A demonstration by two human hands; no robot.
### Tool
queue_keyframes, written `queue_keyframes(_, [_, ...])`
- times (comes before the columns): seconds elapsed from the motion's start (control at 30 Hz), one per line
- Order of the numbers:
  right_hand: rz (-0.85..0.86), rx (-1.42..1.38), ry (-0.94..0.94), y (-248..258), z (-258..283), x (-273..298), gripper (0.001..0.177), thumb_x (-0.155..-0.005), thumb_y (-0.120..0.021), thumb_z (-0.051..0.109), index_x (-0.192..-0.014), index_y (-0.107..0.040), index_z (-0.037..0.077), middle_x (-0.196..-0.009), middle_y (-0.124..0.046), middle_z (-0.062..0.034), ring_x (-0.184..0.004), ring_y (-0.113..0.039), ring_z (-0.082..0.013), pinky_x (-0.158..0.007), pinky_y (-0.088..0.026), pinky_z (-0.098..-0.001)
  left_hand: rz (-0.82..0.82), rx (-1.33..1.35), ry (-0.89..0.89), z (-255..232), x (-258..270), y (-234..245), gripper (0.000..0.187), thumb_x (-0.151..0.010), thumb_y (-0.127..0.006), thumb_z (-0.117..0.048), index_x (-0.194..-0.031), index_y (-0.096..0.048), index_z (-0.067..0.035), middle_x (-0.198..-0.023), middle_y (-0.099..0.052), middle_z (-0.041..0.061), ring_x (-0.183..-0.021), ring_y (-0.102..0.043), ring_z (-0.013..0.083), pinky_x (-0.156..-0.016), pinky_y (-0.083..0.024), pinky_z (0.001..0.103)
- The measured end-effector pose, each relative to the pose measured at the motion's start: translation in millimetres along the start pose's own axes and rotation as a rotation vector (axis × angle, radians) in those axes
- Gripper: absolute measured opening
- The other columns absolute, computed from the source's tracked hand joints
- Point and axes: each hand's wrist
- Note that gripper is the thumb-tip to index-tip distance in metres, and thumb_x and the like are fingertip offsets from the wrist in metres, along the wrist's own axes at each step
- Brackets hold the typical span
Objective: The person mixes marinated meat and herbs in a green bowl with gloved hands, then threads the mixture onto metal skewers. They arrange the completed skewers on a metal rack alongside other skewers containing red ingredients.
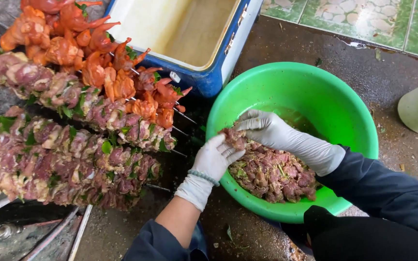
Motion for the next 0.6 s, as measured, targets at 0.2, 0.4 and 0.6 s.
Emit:
queue_keyframes(0.2, [0.046, 0.33, 0.357, 0.3, -10.5, 7.8, 0.033, -0.067, -0.053, -0.005, -0.093, -0.066, 0.009, -0.097, -0.06, -0.0074, -0.086, -0.057, -0.0226, -0.073, -0.048, -0.0319, -0.033, -0.199, -0.162, 16.1, -41.8, 26.6, 0.031, -0.07, -0.067, -0.007, -0.097, -0.053, -0.002, -0.087, -0.057, 0.019, -0.076, -0.061, 0.0288, -0.068, -0.055, 0.039])
queue_keyframes(0.4, [-0.07, 0.305, -0.477, 84.0, -27.0, 19.6, 0.021, -0.075, -0.057, 0.014, -0.094, -0.064, 0.007, -0.093, -0.062, -0.0142, -0.09, -0.057, -0.029, -0.082, -0.041, -0.0409, -0.193, -0.356, -0.236, 15.6, -36.3, 32.3, 0.021, -0.066, -0.063, 0.003, -0.085, -0.059, -0.002, -0.078, -0.063, 0.019, -0.062, -0.063, 0.0294, -0.056, -0.057, 0.038])
queue_keyframes(0.6, [0.094, 0.819, -0.88, 142.4, -221.9, 89.4, 0.033, -0.064, -0.065, 0.034, -0.092, -0.067, 0.016, -0.088, -0.067, -0.0032, -0.088, -0.061, -0.0246, -0.077, -0.048, -0.0367, -0.226, -0.491, -0.271, 19.2, -16.2, 11.9, 0.022, -0.062, -0.065, 0.004, -0.084, -0.063, 0.001, -0.077, -0.062, 0.021, -0.064, -0.063, 0.0289, -0.055, -0.057, 0.035])
Point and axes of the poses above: each hand's wrist, its own x-axis away from the middle knuckle, its own y-axis out of the back of the hand, z = x × y
